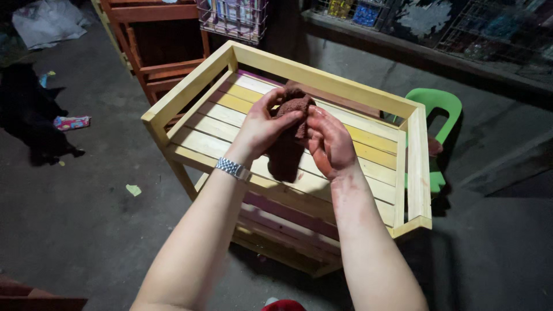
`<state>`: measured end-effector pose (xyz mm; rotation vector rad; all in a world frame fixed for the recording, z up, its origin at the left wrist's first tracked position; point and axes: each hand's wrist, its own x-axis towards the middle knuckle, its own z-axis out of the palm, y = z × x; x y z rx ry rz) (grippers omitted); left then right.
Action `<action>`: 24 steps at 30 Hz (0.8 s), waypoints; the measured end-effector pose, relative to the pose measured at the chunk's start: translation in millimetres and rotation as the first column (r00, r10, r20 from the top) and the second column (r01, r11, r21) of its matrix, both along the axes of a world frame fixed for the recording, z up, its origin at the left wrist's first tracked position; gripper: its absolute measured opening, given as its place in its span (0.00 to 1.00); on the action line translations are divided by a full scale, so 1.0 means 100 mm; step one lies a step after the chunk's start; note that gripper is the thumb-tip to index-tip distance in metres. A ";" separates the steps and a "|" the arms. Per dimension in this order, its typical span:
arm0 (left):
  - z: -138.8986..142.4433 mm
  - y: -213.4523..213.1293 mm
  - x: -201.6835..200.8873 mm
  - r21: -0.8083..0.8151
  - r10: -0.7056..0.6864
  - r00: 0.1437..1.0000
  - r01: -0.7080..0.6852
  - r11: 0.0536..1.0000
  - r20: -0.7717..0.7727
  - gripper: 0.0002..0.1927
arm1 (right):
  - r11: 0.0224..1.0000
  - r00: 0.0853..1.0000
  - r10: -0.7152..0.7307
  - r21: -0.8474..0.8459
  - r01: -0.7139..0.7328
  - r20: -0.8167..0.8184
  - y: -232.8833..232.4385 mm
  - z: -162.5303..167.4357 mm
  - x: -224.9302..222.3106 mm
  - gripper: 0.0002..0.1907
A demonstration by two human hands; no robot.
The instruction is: The person dips their hands into a pot of reddish-brown wood stain resting on a green plastic chair, then rubs the stain onto the slatted top and frame of a small wooden rack using a cloth and their hands, working around the piece to coat the bare wood.
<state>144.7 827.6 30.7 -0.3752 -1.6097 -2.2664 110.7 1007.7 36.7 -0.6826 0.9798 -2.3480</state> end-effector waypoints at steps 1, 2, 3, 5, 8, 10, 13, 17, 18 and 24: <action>0.02 -0.01 0.02 0.012 -0.037 0.999 0.036 0.999 0.035 0.32 | 0.999 1.000 0.023 -0.025 -0.023 -0.001 0.04 -0.01 0.01 0.16; 0.05 -0.02 0.04 0.027 -0.073 0.995 0.072 0.997 0.068 0.34 | 0.998 0.999 0.046 -0.049 -0.046 -0.005 0.08 -0.02 0.02 0.16; 0.06 -0.01 0.06 0.040 -0.110 0.989 0.106 0.993 0.098 0.35 | 0.999 1.000 0.026 -0.035 -0.026 0.010 0.11 -0.04 0.04 0.17; 0.06 0.01 0.13 -0.115 -0.099 0.991 0.109 0.987 0.086 0.41 | 1.000 0.999 -0.012 -0.007 0.012 0.037 0.13 -0.09 0.05 0.21; 0.03 0.07 0.17 -0.316 0.022 0.996 -0.047 0.947 -0.084 0.43 | 0.997 0.995 -0.083 -0.003 0.083 -0.048 0.11 -0.17 0.02 0.15; 0.02 0.08 0.17 -0.373 0.129 0.976 -0.187 0.909 -0.176 0.42 | 0.958 0.954 -0.271 0.064 0.280 -0.126 0.10 -0.19 -0.02 0.15; 0.02 0.10 0.14 -0.393 0.220 0.947 -0.299 0.869 -0.234 0.40 | 0.873 0.872 -0.466 0.082 0.480 -0.146 0.10 -0.15 -0.09 0.16; -0.06 0.21 0.13 -0.497 0.174 0.912 -0.354 0.792 -0.372 0.37 | 0.823 0.862 -0.466 0.258 0.506 -0.203 0.07 -0.07 -0.03 0.19; -0.09 0.24 0.12 -0.534 0.163 0.896 -0.383 0.754 -0.413 0.37 | 0.877 0.900 -0.415 0.204 0.435 -0.136 0.06 -0.06 0.00 0.20; -0.26 0.10 -0.09 -0.170 0.114 0.985 -0.135 0.976 -0.131 0.16 | 0.917 0.928 -0.307 0.196 0.348 -0.213 0.14 -0.17 0.00 0.19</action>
